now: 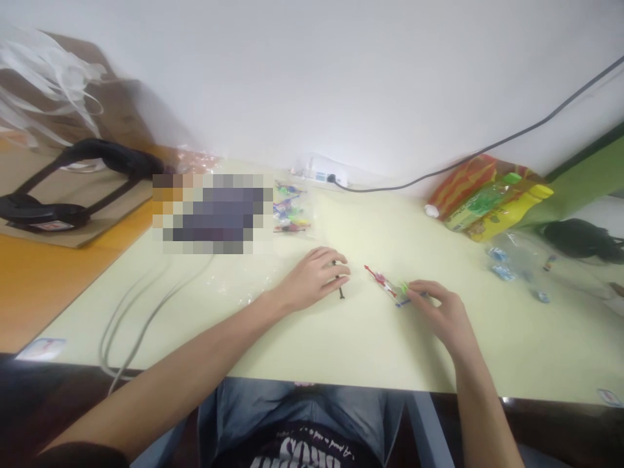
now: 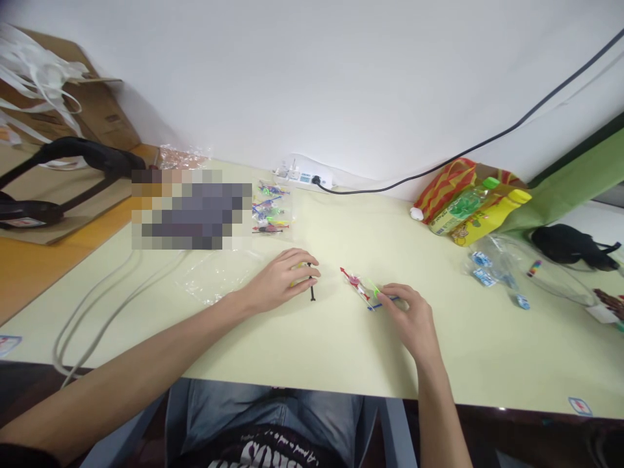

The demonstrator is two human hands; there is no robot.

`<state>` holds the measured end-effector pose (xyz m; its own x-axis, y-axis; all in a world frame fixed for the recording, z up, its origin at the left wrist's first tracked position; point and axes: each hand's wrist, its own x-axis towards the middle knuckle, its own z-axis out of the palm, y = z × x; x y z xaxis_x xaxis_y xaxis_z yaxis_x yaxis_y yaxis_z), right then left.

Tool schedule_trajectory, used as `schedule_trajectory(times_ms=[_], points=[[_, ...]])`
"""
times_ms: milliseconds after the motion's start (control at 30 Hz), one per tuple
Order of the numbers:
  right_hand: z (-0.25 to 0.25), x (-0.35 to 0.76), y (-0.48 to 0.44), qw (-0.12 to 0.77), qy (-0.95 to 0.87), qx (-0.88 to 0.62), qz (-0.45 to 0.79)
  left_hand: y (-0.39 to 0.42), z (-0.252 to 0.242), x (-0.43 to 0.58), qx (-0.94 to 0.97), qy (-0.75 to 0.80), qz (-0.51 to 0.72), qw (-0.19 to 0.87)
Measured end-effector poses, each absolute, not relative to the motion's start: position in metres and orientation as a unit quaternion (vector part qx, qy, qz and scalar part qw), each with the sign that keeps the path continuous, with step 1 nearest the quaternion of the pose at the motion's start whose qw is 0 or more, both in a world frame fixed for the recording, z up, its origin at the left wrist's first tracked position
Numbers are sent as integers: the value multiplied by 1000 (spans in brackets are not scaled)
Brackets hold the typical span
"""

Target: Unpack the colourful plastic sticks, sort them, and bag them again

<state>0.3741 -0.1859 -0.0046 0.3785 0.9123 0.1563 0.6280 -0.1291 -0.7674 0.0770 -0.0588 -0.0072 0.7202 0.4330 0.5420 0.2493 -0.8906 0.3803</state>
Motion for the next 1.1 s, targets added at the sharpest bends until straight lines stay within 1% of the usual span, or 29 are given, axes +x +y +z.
schedule_trajectory(times_ms=[133, 233, 400, 500, 600, 700, 800, 1000, 1100], points=[[3, 370, -186, 453, -476, -715, 238, -60, -6, 78, 910, 185, 341, 150], [6, 370, -187, 519, -417, -700, 259, -61, -6, 79, 907, 182, 347, 152], [6, 369, -189, 650, -342, -648, 203, -62, -6, 80, 900, 184, 361, 159], [12, 355, -192, 689, -353, -614, 157, -65, -4, 81, 894, 184, 375, 162], [23, 325, -195, 662, -409, -605, 167, -69, 0, 82, 888, 166, 395, 168], [29, 289, -195, 598, -463, -611, 233, -73, 3, 84, 887, 115, 411, 175], [26, 260, -192, 567, -485, -594, 300, -77, 4, 87, 887, 81, 420, 176], [13, 240, -184, 589, -449, -564, 366, -76, 1, 87, 891, 98, 410, 169], [10, 242, -183, 576, -464, -554, 381, -75, 1, 86, 891, 114, 408, 166]])
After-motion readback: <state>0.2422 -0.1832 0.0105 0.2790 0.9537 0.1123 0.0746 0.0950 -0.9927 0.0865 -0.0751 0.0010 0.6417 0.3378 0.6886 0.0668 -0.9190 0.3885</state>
